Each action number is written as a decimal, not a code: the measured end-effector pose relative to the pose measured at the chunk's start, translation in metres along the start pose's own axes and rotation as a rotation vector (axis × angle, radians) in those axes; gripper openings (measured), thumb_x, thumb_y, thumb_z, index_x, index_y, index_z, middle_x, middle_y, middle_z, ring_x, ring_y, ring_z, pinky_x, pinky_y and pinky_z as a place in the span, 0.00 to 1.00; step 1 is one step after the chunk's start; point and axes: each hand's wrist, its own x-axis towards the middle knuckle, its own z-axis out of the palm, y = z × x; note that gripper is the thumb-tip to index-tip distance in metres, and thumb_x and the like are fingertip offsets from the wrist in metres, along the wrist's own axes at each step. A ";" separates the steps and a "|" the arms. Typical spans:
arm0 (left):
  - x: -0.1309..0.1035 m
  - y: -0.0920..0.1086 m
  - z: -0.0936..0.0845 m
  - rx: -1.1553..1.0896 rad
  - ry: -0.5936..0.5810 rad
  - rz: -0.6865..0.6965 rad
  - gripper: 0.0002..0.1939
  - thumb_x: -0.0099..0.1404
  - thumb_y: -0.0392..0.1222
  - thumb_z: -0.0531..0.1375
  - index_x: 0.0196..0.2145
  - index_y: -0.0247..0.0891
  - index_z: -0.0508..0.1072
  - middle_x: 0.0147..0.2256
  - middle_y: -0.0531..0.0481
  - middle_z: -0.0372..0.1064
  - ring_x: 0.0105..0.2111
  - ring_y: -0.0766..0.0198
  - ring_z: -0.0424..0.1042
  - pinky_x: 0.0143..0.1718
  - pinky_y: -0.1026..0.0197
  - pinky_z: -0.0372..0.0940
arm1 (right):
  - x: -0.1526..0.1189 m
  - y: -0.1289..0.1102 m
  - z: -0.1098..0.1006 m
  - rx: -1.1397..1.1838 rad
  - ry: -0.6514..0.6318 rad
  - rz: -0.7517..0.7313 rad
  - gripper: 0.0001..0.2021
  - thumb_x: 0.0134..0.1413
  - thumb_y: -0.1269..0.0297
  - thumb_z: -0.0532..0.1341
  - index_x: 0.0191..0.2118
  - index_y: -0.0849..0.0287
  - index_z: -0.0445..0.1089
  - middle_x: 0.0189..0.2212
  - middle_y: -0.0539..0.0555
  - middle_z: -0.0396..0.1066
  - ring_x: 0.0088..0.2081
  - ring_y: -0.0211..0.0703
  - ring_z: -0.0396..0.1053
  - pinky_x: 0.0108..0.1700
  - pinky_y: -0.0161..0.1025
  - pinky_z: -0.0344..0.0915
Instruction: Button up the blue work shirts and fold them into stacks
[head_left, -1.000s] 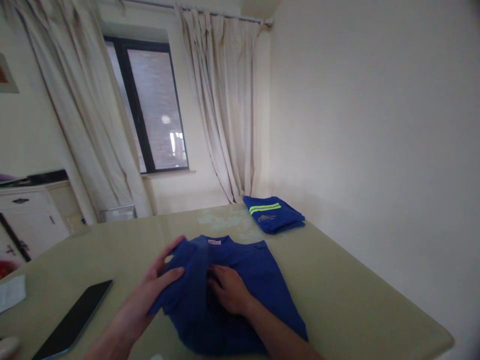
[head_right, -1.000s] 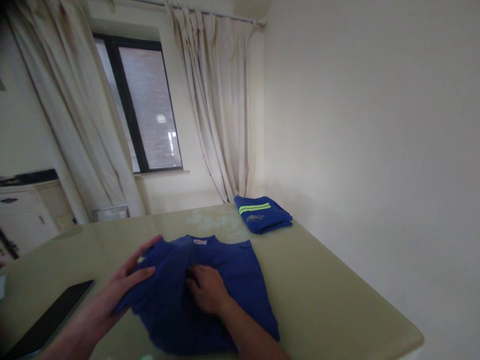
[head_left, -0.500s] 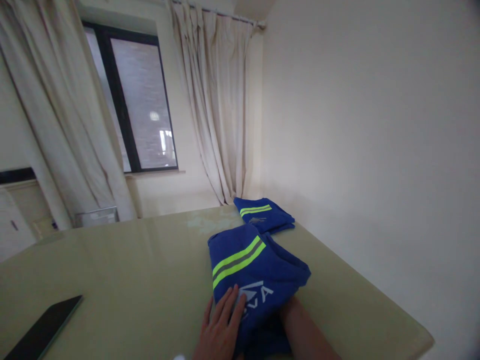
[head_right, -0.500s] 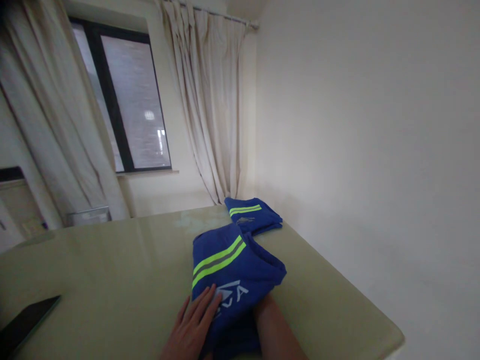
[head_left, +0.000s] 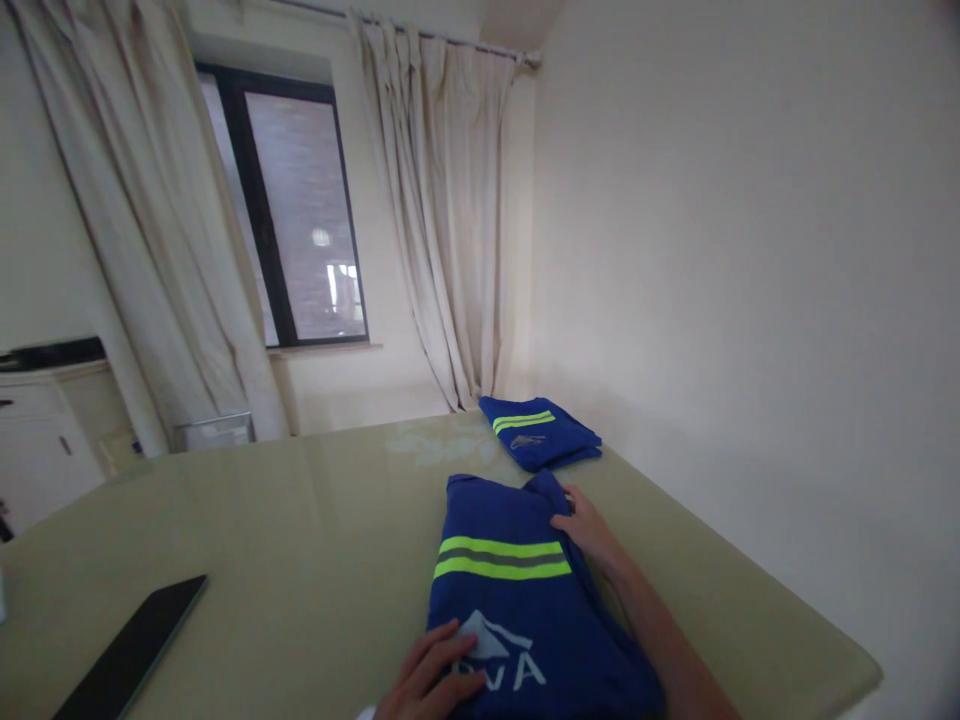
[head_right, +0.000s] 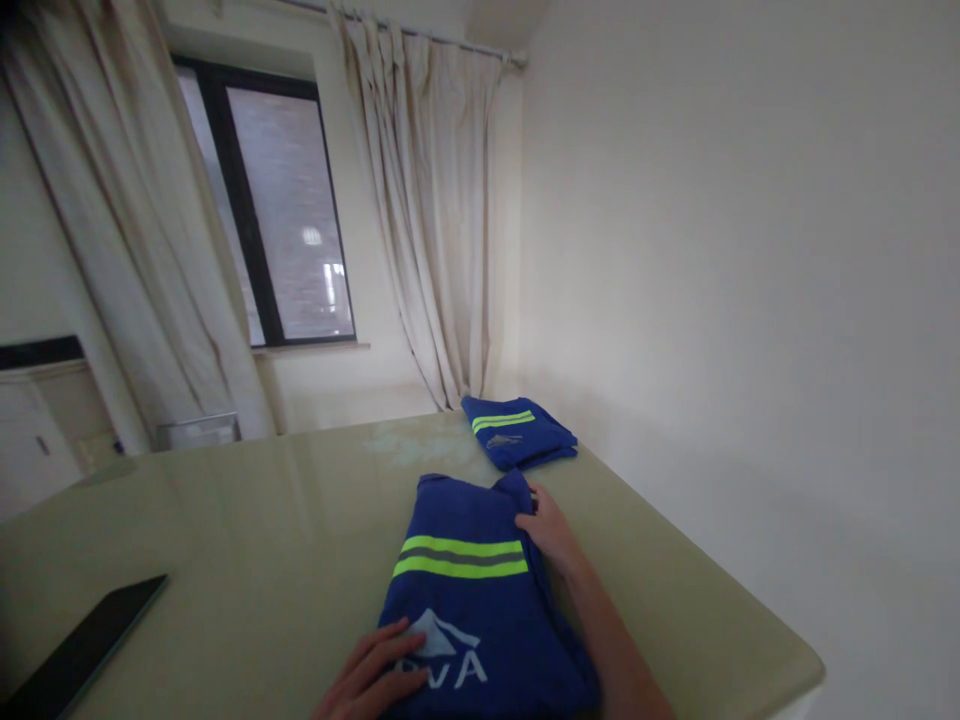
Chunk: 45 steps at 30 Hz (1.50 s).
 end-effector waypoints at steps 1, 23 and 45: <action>0.000 -0.003 -0.002 -0.036 -0.024 0.013 0.15 0.69 0.51 0.60 0.53 0.63 0.77 0.58 0.51 0.73 0.63 0.49 0.66 0.62 0.47 0.65 | -0.004 -0.001 -0.007 -0.058 0.015 0.033 0.27 0.45 0.71 0.59 0.56 0.62 0.67 0.40 0.59 0.80 0.38 0.50 0.79 0.42 0.45 0.74; 0.068 0.035 -0.024 -0.340 0.540 -0.149 0.28 0.74 0.51 0.50 0.68 0.48 0.50 0.70 0.40 0.45 0.66 0.47 0.57 0.63 0.42 0.62 | -0.053 -0.204 -0.101 -0.431 -0.186 -0.511 0.24 0.56 0.70 0.55 0.58 0.49 0.71 0.47 0.52 0.79 0.46 0.53 0.76 0.51 0.48 0.70; 0.065 -0.008 -0.005 -0.257 0.181 -0.386 0.32 0.74 0.60 0.47 0.69 0.43 0.52 0.65 0.39 0.59 0.61 0.53 0.62 0.66 0.45 0.57 | 0.164 -0.117 -0.078 -0.632 0.165 -0.353 0.22 0.53 0.80 0.53 0.50 0.60 0.75 0.50 0.61 0.76 0.54 0.54 0.70 0.62 0.51 0.61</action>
